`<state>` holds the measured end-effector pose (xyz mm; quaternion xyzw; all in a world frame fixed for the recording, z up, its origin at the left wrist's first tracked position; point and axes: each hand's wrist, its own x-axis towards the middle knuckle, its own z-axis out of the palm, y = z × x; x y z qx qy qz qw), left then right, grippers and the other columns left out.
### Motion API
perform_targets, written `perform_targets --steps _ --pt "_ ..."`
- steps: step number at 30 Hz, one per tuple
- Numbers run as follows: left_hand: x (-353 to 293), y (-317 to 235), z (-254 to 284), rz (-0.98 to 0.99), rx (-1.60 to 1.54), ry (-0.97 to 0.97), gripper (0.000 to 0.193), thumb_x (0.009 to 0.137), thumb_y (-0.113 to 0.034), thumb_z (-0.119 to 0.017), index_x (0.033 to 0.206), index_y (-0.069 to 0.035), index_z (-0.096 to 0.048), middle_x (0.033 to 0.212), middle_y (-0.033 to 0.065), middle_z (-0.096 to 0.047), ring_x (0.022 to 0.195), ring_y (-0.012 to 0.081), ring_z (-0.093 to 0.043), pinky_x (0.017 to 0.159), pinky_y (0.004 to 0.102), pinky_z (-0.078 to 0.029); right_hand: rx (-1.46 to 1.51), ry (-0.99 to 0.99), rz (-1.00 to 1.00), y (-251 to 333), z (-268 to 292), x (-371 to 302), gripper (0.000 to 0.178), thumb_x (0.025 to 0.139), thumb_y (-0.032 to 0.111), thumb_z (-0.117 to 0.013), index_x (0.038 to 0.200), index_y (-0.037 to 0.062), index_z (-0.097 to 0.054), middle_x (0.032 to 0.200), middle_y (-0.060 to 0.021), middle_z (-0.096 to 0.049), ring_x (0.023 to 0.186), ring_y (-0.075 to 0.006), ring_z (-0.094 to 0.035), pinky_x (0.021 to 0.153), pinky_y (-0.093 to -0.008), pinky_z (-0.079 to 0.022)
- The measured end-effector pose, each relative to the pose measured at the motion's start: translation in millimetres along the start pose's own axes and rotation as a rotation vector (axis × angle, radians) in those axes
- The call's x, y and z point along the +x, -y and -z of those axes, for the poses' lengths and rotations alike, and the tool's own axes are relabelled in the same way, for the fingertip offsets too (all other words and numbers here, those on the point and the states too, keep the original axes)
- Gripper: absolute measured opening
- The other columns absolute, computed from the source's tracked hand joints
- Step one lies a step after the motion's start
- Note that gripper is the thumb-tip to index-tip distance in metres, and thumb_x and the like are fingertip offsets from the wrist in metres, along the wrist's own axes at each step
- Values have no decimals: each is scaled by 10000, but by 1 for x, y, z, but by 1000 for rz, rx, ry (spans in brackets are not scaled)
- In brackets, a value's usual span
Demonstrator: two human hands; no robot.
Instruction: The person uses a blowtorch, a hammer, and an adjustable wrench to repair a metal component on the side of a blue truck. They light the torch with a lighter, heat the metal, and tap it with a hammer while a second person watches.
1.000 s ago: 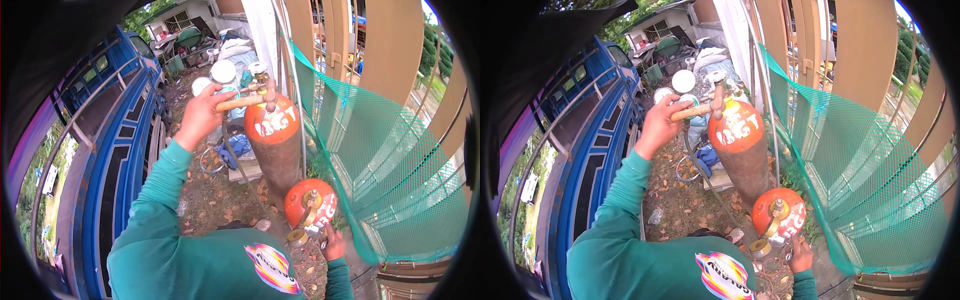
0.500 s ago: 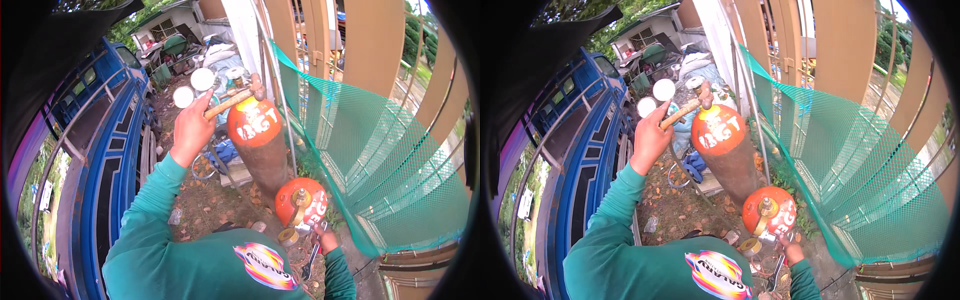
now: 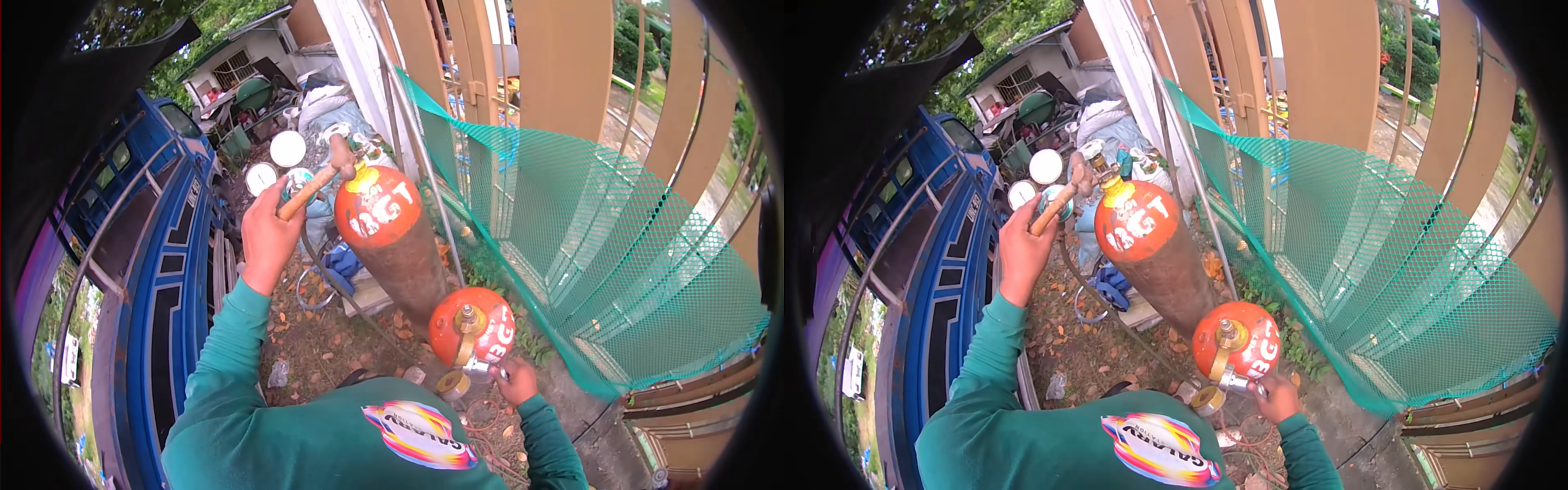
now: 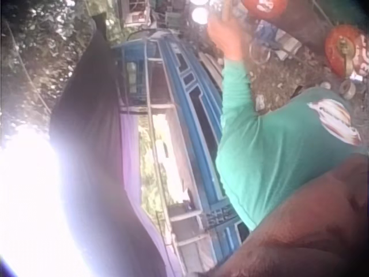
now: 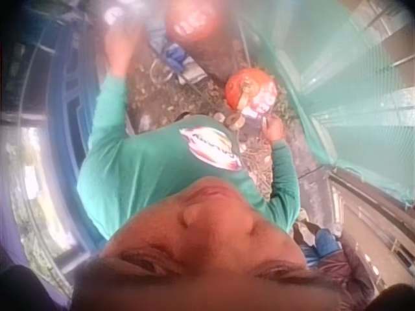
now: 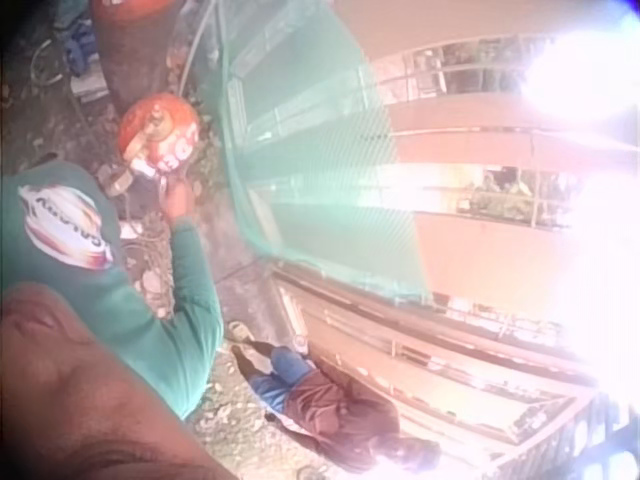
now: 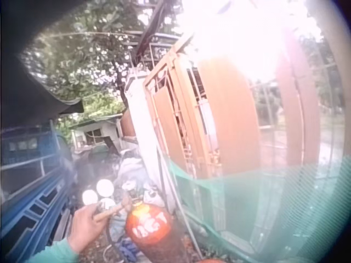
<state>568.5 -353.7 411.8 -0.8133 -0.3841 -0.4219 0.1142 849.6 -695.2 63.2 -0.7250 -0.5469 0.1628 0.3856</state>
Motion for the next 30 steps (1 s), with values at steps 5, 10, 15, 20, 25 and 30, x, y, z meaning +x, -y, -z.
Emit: perform_targets --steps 5,10,15,20,25,30 --pt "26 -1 14 -194 236 263 307 740 -82 -744 1032 -178 -749 1306 117 -634 979 353 -683 810 421 -554 1060 291 -805 -24 -12 18 321 910 306 -716 1058 21 -719 859 -104 -693 713 -144 -604 637 -381 -499" --pt "21 -7 11 -170 182 2 386 761 -102 -748 1142 -122 -694 1350 158 -591 998 381 -674 839 431 -548 340 -74 -70 -10 -4 1 457 883 243 -717 1293 69 -614 801 -96 -645 652 -207 -588 627 -380 -488" --pt "0 10 -2 -28 96 -54 604 749 -191 -806 1283 -7 -590 1123 203 -680 1010 386 -667 859 439 -538 -90 -10 117 27 27 -13 571 795 265 -782 1322 129 -608 744 -92 -614 654 -261 -625 599 -405 -510" --pt "11 -17 3 -35 186 174 556 748 -123 -756 1285 -75 -616 1056 171 -706 917 365 -681 786 455 -544 -234 72 229 42 48 -6 629 753 320 -815 1324 157 -609 734 -80 -610 635 -251 -614 573 -397 -508" --pt "18 -9 9 -311 288 299 389 793 -66 -660 1173 -148 -686 1020 141 -716 836 334 -690 712 459 -542 -277 34 238 36 34 -11 568 756 339 -811 1275 178 -647 746 -79 -608 642 -264 -604 575 -403 -503" --pt "12 -14 12 -316 246 255 367 797 -147 -720 1161 -137 -670 1184 139 -668 839 354 -686 719 444 -551 -149 -51 156 38 24 -10 363 822 328 -760 1143 165 -709 742 -111 -608 670 -295 -608 583 -424 -491"
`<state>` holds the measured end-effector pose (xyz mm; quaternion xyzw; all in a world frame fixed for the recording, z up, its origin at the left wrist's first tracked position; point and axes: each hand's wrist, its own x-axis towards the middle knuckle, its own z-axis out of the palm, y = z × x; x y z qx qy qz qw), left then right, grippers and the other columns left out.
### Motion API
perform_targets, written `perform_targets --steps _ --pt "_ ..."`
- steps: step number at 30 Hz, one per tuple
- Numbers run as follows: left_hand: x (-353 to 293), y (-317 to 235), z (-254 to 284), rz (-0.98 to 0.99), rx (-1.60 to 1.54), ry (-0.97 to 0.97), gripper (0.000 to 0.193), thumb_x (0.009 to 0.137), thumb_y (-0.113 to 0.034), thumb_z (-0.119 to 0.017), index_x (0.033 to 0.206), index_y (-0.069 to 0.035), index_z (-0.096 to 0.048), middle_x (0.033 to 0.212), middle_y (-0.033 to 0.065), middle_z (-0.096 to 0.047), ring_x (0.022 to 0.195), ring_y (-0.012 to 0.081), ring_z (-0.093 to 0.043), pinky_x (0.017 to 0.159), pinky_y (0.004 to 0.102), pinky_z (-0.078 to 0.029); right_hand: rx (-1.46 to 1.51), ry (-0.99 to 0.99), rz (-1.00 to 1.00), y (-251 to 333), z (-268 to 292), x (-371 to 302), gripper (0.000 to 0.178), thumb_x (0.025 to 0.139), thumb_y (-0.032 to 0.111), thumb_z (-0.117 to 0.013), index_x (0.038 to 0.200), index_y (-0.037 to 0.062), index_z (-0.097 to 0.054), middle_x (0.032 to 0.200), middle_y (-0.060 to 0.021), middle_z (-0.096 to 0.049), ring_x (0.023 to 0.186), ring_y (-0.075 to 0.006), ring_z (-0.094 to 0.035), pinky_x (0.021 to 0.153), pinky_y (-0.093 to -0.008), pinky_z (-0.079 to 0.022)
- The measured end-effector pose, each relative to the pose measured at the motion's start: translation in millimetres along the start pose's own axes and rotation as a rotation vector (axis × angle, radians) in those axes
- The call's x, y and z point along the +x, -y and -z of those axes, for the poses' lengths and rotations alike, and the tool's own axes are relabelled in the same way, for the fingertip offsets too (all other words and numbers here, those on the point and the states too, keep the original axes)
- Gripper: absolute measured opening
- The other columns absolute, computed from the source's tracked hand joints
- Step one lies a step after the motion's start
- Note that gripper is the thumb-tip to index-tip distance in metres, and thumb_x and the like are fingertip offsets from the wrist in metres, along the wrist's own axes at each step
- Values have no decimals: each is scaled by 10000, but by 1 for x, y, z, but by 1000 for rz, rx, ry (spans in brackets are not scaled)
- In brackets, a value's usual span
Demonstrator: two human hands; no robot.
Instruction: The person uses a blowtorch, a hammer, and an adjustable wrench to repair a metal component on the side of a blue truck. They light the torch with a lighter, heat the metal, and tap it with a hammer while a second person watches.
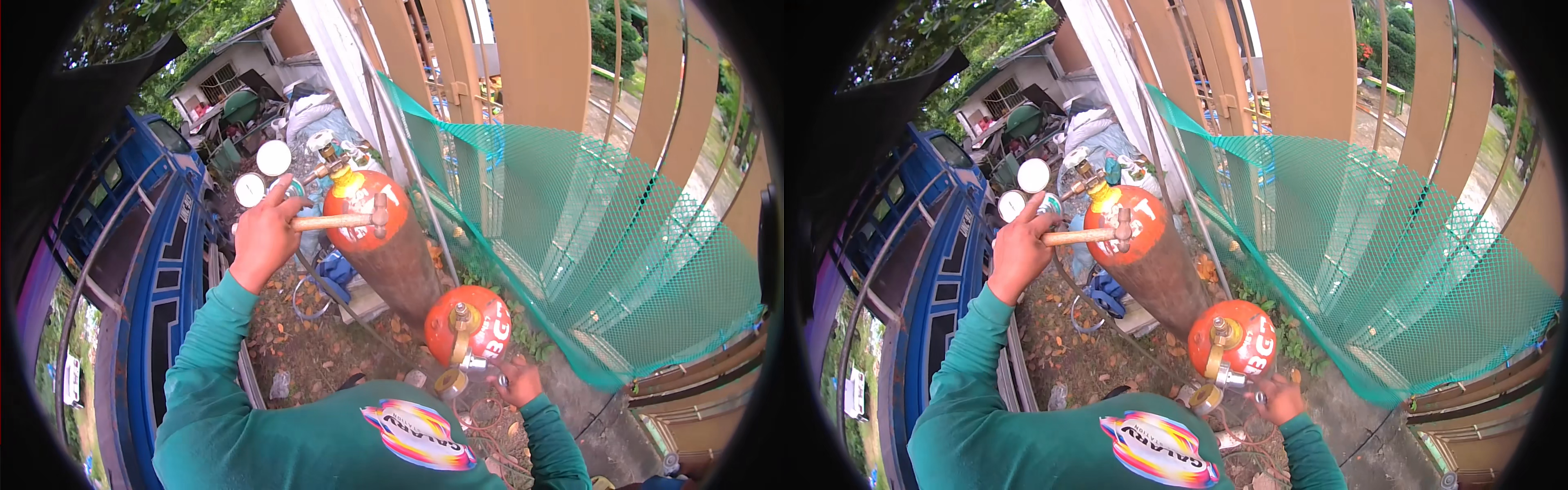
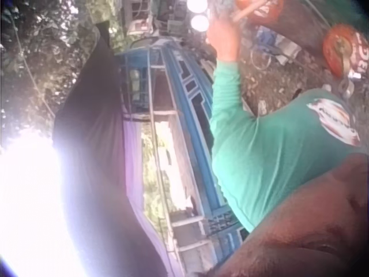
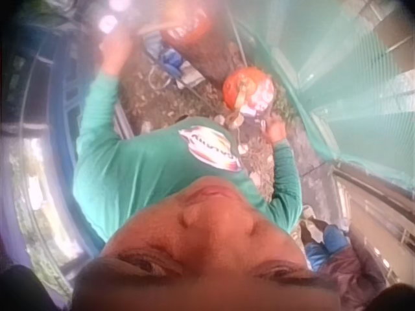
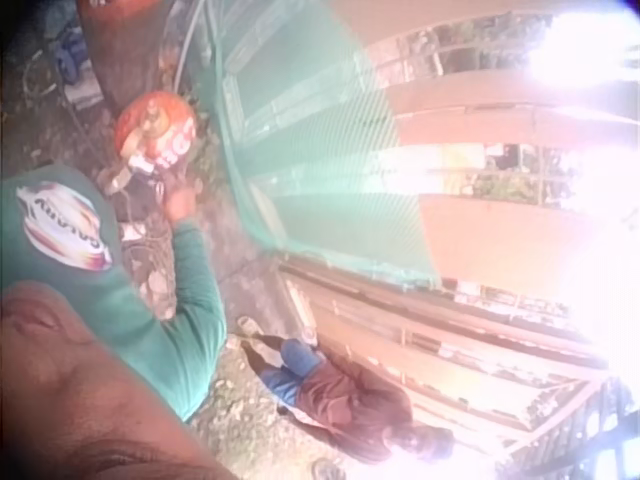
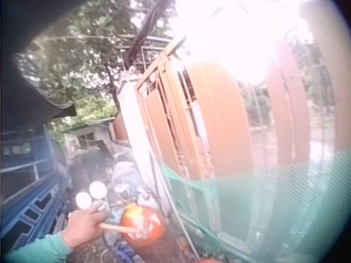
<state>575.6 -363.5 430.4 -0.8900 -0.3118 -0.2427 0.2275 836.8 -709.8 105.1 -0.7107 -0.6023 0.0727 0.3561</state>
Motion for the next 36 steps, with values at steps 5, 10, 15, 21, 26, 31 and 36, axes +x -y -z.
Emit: perform_targets --steps 5,10,15,21,26,31,36 --pt "-8 -12 -22 235 -67 -399 627 771 -286 -819 1277 -44 -540 1150 209 -618 827 408 -661 745 458 -531 390 -164 -278 -16 -35 5 280 920 308 -671 825 52 -732 665 -156 -641 633 -313 -619 589 -420 -470" --pt "2 -13 -26 568 -146 -244 609 796 -310 -795 1252 -13 -522 822 180 -648 773 400 -661 704 475 -514 358 38 -589 -4 -17 20 411 954 358 -631 815 -20 -716 629 -146 -648 592 -232 -618 611 -411 -481" --pt "7 -11 -31 411 3 -201 478 822 -203 -710 1263 -78 -572 797 162 -683 730 395 -670 660 503 -523 424 -73 -556 -30 -50 7 369 969 324 -627 847 -14 -710 631 -53 -621 563 -136 -547 540 -342 -429" --pt "9 22 6 -241 162 89 262 837 -110 -593 1090 -146 -650 766 89 -668 729 276 -688 620 428 -535 911 -21 -819 -31 -56 11 268 974 279 -632 831 54 -655 628 26 -534 505 -95 -451 467 -285 -320" --pt "23 4 4 -322 113 89 147 795 -142 -638 941 -119 -635 821 69 -644 755 275 -684 634 422 -543 1339 131 -1054 -48 -51 24 223 959 251 -646 818 79 -633 614 18 -517 506 -122 -456 449 -292 -324" --pt "-30 -2 -22 455 -155 -408 388 814 -263 -763 1102 -32 -644 851 103 -665 699 312 -674 598 410 -522 572 72 -631 -69 -64 2 182 959 205 -598 1069 75 -663 769 -47 -646 513 -162 -538 488 -339 -405" --pt "-15 7 -20 704 -459 -286 487 771 -420 -824 919 -1 -625 670 146 -637 625 330 -649 569 435 -487 28 52 -88 -17 -17 -4 528 768 195 -743 1282 164 -626 824 -137 -682 704 -342 -636 649 -443 -534"
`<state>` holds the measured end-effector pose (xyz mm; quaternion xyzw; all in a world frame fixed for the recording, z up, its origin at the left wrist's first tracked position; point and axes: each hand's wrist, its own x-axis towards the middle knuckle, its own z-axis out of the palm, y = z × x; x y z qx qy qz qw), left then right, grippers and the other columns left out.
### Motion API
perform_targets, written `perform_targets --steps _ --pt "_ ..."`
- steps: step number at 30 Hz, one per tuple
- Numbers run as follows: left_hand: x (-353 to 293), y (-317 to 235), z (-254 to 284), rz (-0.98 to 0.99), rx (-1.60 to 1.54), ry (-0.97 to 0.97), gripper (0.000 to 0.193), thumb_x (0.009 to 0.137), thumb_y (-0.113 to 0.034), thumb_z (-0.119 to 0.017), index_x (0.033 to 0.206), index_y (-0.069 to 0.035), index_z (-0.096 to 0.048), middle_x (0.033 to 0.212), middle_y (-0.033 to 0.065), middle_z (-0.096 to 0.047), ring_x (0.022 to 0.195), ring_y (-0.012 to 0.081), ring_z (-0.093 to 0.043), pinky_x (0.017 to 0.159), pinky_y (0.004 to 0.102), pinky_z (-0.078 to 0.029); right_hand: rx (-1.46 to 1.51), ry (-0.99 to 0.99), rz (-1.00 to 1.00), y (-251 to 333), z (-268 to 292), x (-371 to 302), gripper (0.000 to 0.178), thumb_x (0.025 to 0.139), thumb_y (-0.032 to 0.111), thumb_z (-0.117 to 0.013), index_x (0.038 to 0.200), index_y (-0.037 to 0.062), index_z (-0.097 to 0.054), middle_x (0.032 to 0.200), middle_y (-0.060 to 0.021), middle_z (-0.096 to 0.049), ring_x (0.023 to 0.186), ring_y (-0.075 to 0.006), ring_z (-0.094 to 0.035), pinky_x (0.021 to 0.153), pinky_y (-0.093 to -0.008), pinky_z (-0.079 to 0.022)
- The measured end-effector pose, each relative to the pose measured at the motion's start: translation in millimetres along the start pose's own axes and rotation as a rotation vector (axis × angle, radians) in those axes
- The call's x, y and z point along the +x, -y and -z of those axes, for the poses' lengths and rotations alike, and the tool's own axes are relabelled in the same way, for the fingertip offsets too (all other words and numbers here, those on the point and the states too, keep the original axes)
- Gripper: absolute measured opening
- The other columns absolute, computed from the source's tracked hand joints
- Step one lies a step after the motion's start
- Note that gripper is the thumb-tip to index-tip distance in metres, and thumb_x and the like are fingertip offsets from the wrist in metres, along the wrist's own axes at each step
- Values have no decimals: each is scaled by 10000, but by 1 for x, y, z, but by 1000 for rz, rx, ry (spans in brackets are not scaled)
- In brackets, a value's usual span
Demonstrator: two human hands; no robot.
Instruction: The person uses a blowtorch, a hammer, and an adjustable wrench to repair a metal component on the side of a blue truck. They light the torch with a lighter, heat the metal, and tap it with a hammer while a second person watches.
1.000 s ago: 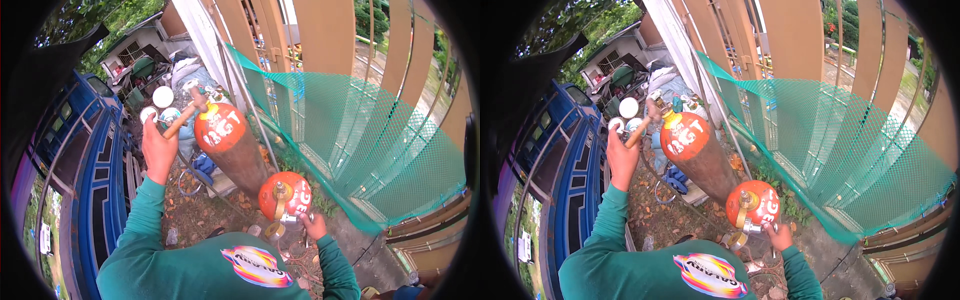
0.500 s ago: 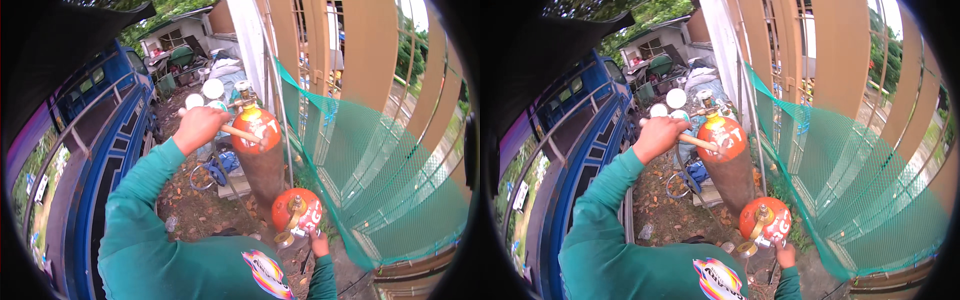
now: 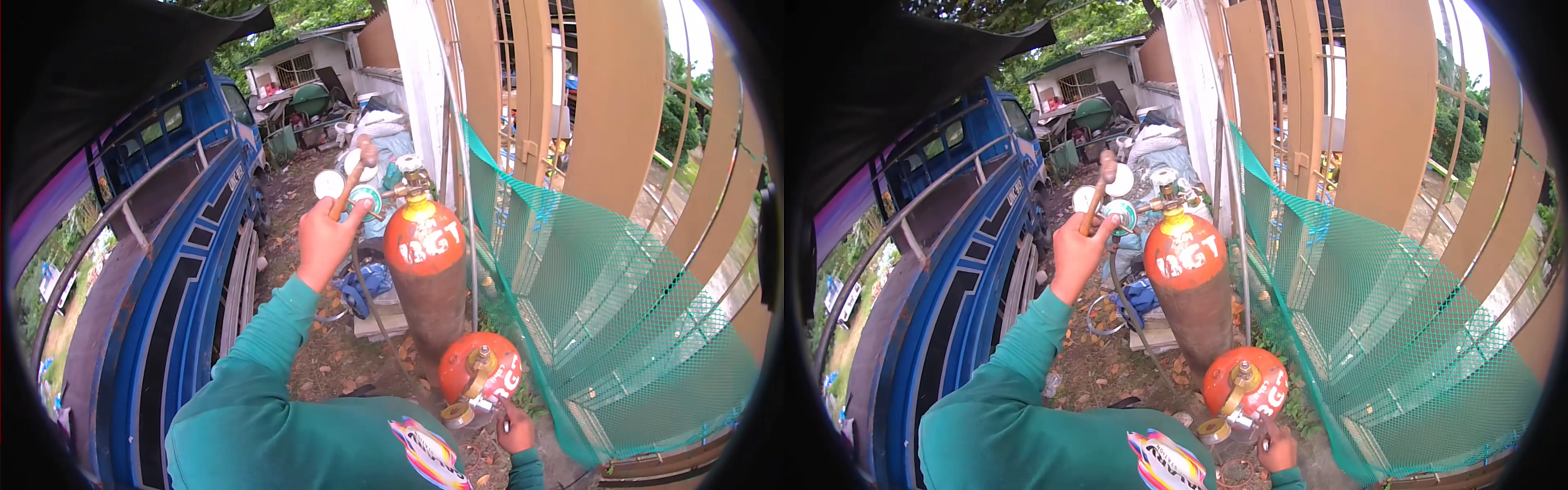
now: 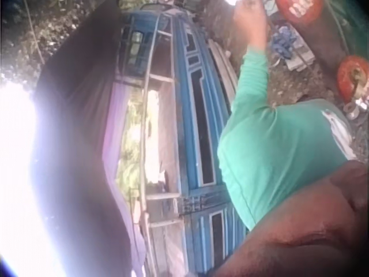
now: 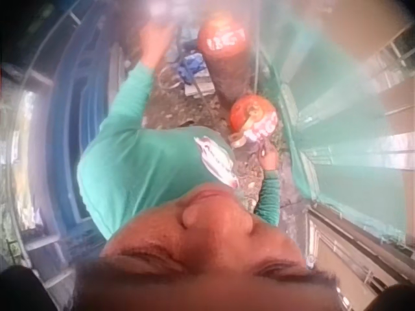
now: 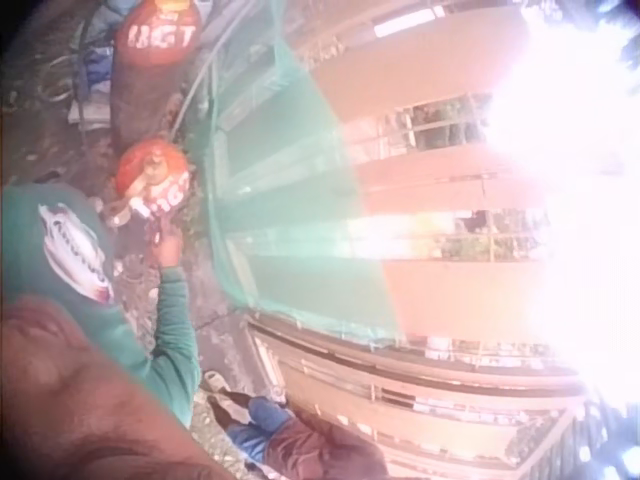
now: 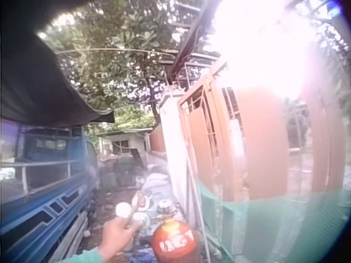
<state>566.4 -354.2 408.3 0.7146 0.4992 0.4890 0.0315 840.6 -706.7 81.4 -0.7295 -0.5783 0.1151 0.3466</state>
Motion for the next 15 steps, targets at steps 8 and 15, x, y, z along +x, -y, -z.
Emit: perform_targets --steps 8,15 --pt "0 -33 -6 -209 384 92 292 777 -265 -736 894 -36 -597 883 166 -673 779 369 -679 652 480 -533 -199 16 179 6 17 3 625 668 338 -867 1226 152 -655 734 -123 -632 682 -295 -620 611 -426 -522" --pt "45 -49 20 -882 787 519 63 814 -122 -621 858 -80 -638 873 92 -620 744 306 -683 636 458 -540 -103 -6 204 -2 14 11 513 740 401 -819 1180 159 -715 906 -137 -711 781 -305 -662 679 -428 -547"
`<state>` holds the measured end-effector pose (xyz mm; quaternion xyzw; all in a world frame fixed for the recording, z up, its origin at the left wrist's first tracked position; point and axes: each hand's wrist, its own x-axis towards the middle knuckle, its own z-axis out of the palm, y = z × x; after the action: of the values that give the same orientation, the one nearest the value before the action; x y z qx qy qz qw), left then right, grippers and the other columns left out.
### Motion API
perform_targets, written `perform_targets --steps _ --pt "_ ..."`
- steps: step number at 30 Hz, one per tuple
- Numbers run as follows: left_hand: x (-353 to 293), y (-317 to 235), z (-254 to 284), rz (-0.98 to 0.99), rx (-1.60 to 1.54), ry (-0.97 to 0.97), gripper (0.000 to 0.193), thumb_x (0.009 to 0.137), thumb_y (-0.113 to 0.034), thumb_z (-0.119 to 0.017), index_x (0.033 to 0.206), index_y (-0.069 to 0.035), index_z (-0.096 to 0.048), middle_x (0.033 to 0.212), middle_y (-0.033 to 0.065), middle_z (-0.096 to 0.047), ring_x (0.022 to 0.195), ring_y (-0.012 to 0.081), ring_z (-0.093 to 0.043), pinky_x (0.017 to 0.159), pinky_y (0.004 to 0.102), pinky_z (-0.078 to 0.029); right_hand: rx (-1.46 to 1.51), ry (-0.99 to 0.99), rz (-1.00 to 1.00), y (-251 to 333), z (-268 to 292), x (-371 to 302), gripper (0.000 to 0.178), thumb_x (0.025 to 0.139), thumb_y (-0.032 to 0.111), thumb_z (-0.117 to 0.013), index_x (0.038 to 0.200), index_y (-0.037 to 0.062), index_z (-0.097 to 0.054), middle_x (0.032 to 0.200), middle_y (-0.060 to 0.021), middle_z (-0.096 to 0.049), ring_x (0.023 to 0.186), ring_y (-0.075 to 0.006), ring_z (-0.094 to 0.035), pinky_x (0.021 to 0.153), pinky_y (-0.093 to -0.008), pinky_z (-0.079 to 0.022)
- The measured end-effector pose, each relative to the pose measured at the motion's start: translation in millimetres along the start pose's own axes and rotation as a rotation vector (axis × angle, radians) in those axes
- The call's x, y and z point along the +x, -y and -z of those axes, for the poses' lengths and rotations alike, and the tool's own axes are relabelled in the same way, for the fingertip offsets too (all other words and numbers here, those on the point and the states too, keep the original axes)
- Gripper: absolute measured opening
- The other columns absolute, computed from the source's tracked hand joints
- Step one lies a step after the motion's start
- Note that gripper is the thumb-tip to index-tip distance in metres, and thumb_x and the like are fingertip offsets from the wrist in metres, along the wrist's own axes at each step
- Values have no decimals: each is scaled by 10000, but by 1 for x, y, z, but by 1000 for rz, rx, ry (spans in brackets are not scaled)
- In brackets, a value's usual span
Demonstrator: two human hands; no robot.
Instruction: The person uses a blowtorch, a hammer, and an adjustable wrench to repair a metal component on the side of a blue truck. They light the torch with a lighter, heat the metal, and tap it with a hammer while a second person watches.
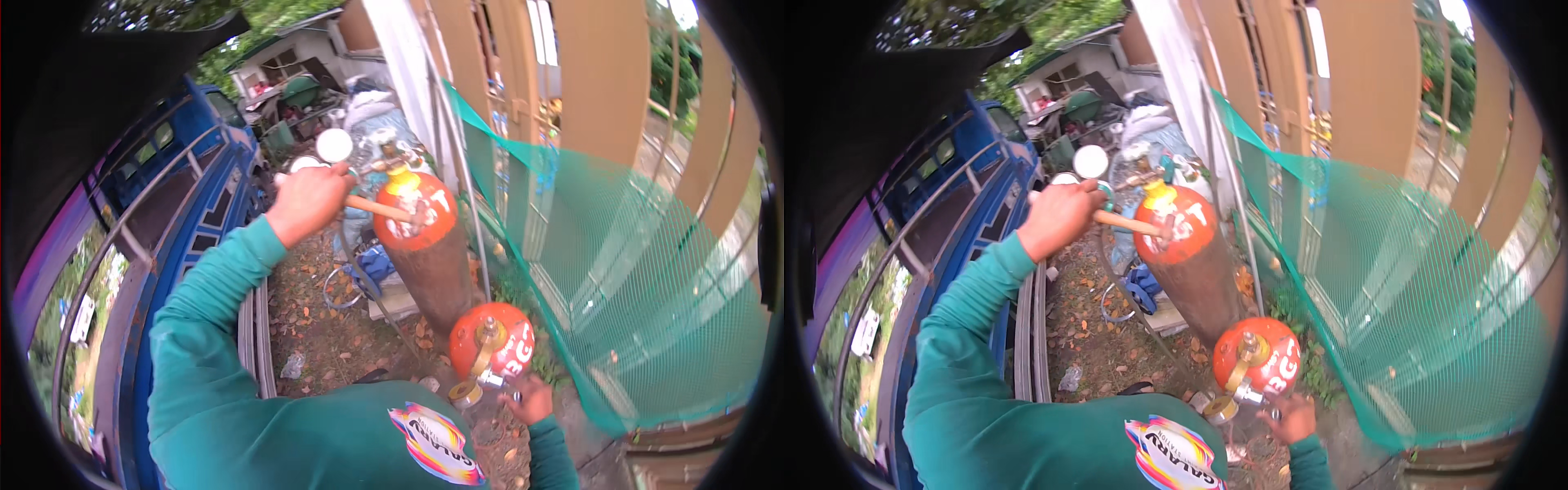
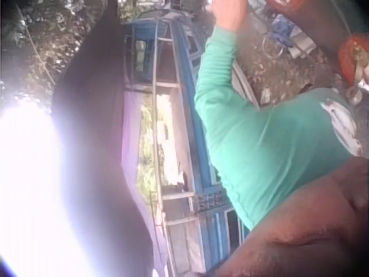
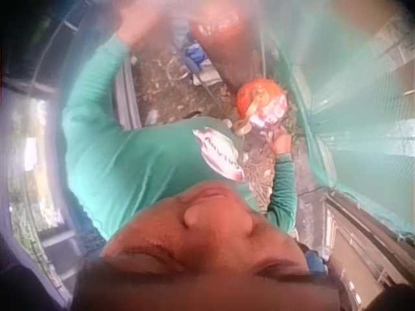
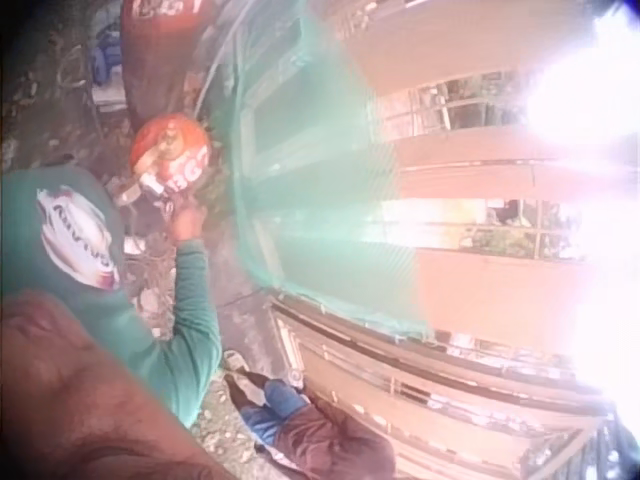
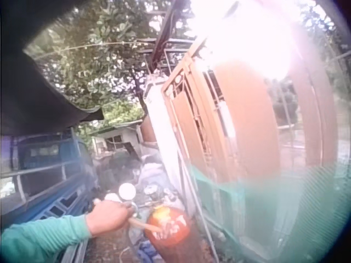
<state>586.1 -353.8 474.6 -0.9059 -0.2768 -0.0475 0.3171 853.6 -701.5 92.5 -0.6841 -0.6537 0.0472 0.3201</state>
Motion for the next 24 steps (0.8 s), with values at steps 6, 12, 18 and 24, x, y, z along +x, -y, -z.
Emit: perform_targets --steps 6,12,18,24 --pt "20 14 7 -363 61 140 120 797 -47 -592 899 -62 -653 869 140 -593 786 356 -648 670 472 -503 838 155 -653 20 -37 -7 440 961 440 -609 895 13 -694 767 -157 -700 689 -318 -643 708 -408 -511" --pt "-15 9 -1 71 -10 -255 561 822 -118 -741 1353 -106 -561 975 171 -666 846 396 -652 686 464 -501 391 -251 -534 27 -24 -18 394 866 436 -726 1056 91 -713 808 -113 -698 784 -310 -672 719 -439 -525" --pt "-29 27 -46 572 -175 -323 656 910 -476 -700 1327 15 -579 756 124 -636 684 237 -575 687 379 -476 307 -168 -172 -3 -27 -10 315 871 421 -709 1013 141 -737 798 -102 -677 741 -286 -636 671 -435 -505" --pt "-5 20 -62 671 -410 -299 608 913 -549 -649 1119 21 -706 909 168 -727 810 258 -654 766 387 -483 991 -61 -715 -1 -59 11 430 926 418 -654 847 -5 -672 679 -141 -633 597 -277 -594 605 -422 -460"
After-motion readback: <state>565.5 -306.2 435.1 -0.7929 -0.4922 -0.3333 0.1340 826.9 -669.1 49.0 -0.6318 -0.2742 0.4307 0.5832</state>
